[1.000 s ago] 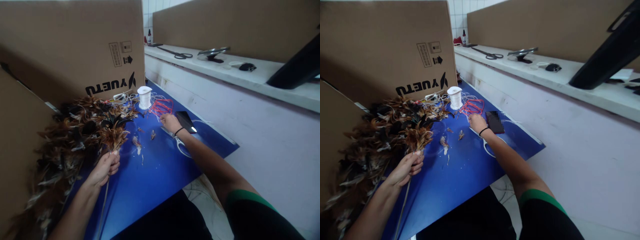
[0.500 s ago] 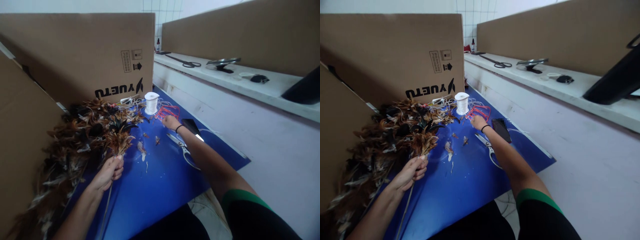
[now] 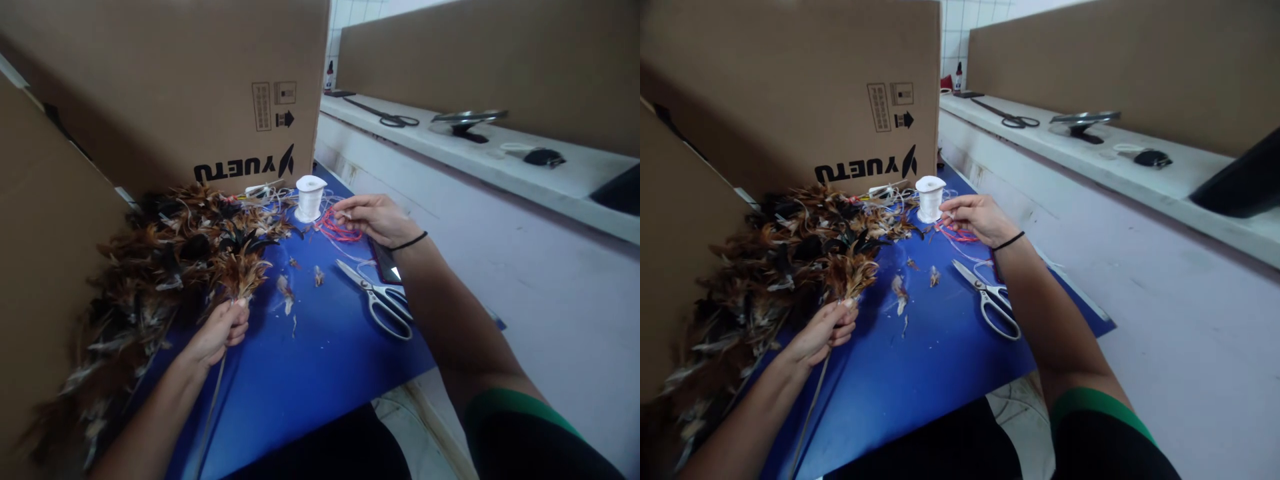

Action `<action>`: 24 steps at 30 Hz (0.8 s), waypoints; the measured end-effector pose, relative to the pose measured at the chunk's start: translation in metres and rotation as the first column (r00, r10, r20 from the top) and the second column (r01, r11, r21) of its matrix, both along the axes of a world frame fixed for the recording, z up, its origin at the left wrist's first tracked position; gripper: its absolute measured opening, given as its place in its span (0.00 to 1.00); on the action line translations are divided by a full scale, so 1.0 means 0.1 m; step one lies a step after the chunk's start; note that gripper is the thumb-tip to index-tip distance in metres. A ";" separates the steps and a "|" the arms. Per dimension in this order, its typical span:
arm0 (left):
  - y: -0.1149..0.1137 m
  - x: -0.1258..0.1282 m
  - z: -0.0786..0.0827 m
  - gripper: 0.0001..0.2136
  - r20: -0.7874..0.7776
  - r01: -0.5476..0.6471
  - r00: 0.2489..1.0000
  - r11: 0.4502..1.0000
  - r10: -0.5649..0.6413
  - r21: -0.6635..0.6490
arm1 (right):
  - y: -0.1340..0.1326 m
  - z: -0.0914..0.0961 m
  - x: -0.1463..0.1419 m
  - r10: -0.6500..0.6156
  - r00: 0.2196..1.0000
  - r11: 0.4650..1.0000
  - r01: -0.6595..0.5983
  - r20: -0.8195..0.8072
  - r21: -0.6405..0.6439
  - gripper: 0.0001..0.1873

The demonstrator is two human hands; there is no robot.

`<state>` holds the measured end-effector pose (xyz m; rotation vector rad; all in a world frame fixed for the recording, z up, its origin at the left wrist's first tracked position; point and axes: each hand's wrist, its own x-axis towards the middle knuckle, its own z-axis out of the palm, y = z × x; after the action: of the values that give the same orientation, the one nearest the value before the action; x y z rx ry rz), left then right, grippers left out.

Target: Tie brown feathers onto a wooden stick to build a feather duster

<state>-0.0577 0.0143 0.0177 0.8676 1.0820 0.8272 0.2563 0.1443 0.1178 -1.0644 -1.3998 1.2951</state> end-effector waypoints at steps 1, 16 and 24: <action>0.00 0.00 0.01 0.20 0.008 0.003 1.000 1.000 -0.003 -0.002 | -0.05 -0.03 -0.05 0.023 1.000 1.000 -0.023 0.014 0.004 0.10; -0.04 0.07 0.02 0.19 0.077 0.007 0.997 1.000 -0.007 -0.004 | -1.03 -0.68 -1.12 0.383 0.889 0.912 -0.408 0.250 0.053 0.09; -0.03 0.06 -0.02 0.19 0.102 0.013 0.995 1.000 -0.013 0.001 | -0.99 -0.95 -1.25 0.218 0.796 0.912 -0.372 0.564 0.172 0.08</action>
<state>-0.0514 0.0117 0.0157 0.8227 0.9862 0.8519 0.1315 0.0451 0.0229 -1.0841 -2.1826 0.9987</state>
